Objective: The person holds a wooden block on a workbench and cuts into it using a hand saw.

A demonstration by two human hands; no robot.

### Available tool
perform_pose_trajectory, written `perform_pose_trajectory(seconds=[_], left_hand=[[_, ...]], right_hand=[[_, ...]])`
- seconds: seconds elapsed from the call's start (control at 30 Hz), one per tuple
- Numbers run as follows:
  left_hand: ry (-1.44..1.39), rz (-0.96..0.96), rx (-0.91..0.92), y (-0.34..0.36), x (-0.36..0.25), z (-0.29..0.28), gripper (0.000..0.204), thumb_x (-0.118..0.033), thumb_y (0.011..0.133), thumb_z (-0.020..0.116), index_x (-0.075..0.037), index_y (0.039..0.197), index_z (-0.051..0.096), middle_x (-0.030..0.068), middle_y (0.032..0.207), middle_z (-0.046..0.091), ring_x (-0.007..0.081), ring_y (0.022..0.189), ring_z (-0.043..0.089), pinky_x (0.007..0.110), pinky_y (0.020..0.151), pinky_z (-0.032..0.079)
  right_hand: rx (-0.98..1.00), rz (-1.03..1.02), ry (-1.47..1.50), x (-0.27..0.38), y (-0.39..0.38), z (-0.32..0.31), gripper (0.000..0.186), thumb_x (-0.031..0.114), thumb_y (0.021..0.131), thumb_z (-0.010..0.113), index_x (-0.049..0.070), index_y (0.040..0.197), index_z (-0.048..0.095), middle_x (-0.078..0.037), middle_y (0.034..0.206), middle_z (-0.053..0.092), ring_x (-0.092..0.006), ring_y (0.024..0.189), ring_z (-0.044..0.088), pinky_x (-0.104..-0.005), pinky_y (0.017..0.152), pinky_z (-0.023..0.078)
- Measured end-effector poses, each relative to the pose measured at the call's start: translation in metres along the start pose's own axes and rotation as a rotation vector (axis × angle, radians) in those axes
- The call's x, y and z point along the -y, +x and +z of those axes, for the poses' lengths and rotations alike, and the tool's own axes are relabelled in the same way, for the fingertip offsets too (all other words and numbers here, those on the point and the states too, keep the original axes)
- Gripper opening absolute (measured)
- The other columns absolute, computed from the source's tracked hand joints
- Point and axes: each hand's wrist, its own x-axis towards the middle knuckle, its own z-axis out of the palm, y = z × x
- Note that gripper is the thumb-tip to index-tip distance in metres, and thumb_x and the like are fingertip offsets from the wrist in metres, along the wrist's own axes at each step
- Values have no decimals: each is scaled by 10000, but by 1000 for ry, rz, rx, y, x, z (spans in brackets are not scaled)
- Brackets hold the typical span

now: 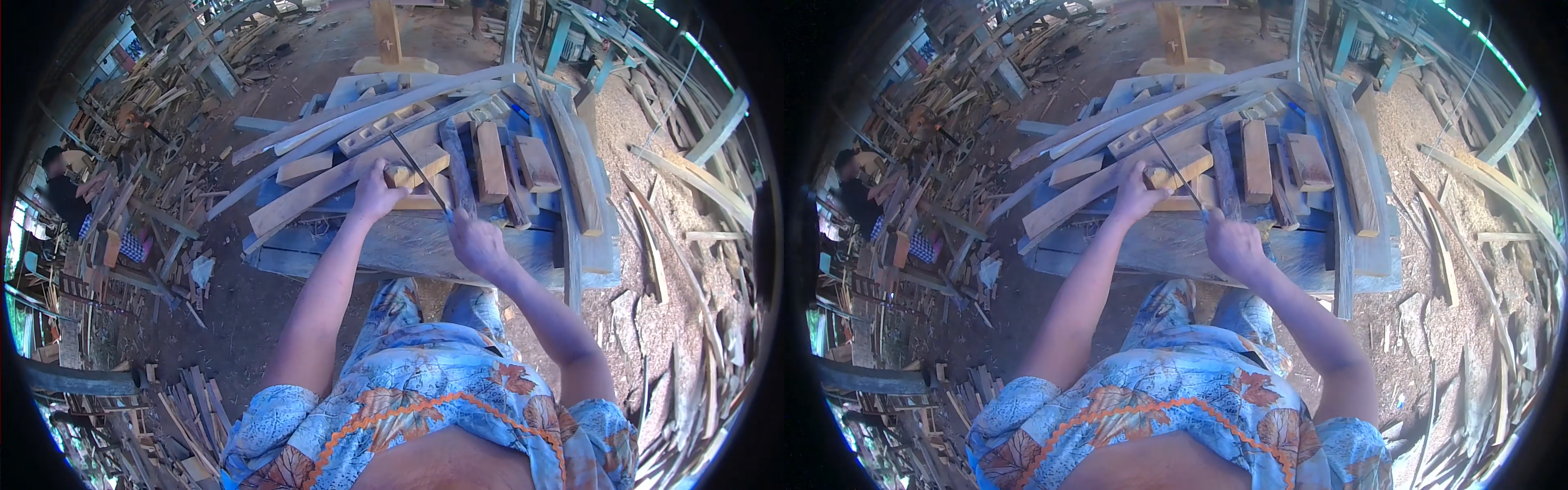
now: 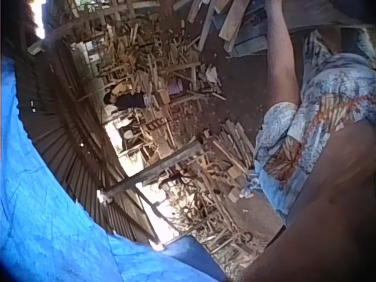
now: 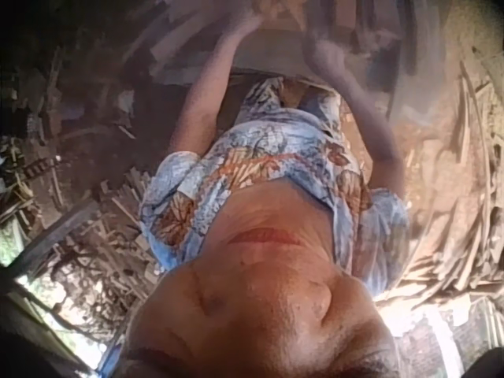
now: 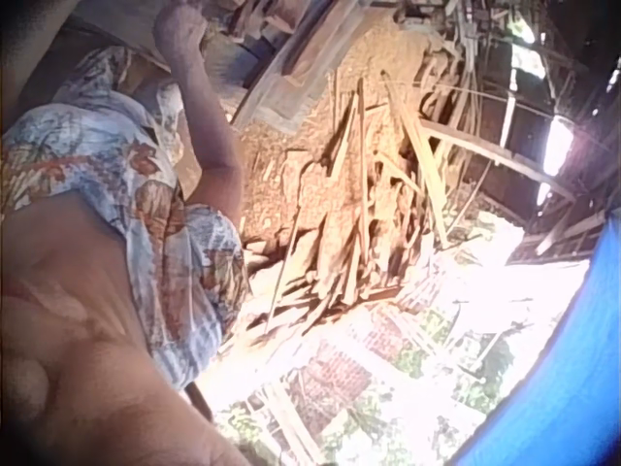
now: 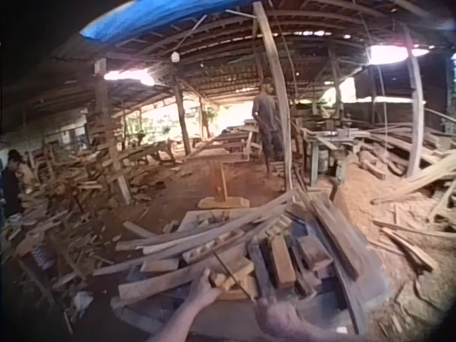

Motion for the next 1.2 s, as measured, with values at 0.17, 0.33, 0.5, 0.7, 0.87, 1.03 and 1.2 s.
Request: perform_pose_trajectory(seconds=[0.17,0.33,0.5,0.7,0.87,1.03,1.2], left_hand=[[-14,17,-16,-2,0,-4,590,-252,616,772,14,1063,496,204,1008,587,362,976,577,408,832,451],[-8,-40,58,-1,-5,-9,649,-232,622,774,46,1118,463,213,1043,577,333,1008,568,383,869,437],[58,-54,43,-4,-10,-8,676,-242,628,777,68,1130,448,203,1028,579,293,990,573,363,867,434],[57,-96,81,-1,-10,-5,610,-266,615,768,-7,1082,473,189,1017,576,341,966,576,406,814,455],[71,-28,-2,-2,-6,-5,582,-251,617,762,-9,1063,476,179,988,577,331,935,581,397,802,454],[-10,-51,82,1,-3,-9,549,-253,623,758,-13,1031,479,180,968,581,330,922,582,393,791,453],[31,-3,4,0,2,-5,530,-252,617,754,-18,1007,482,174,929,589,326,897,586,397,772,453]], right_hand=[[45,38,19,0,-37,-16,146,144,848,501,27,925,459,-186,592,588,-374,566,611,-480,537,492],[32,14,-25,3,-22,-4,146,134,850,487,28,950,472,-177,611,607,-364,575,621,-471,542,498],[22,32,0,18,48,18,146,118,842,477,13,942,490,-179,677,636,-343,643,649,-464,591,510],[-8,-13,34,20,69,22,145,115,829,479,15,926,518,-191,715,644,-360,688,654,-463,607,512],[135,93,-33,12,-21,-1,134,119,825,494,34,915,443,-194,653,624,-367,611,637,-482,561,498],[132,109,-32,0,-70,-5,131,126,827,491,44,906,426,-186,618,606,-360,579,624,-476,540,493],[36,9,-30,13,30,18,144,128,826,491,33,934,488,-176,754,649,-339,674,650,-433,606,518]])
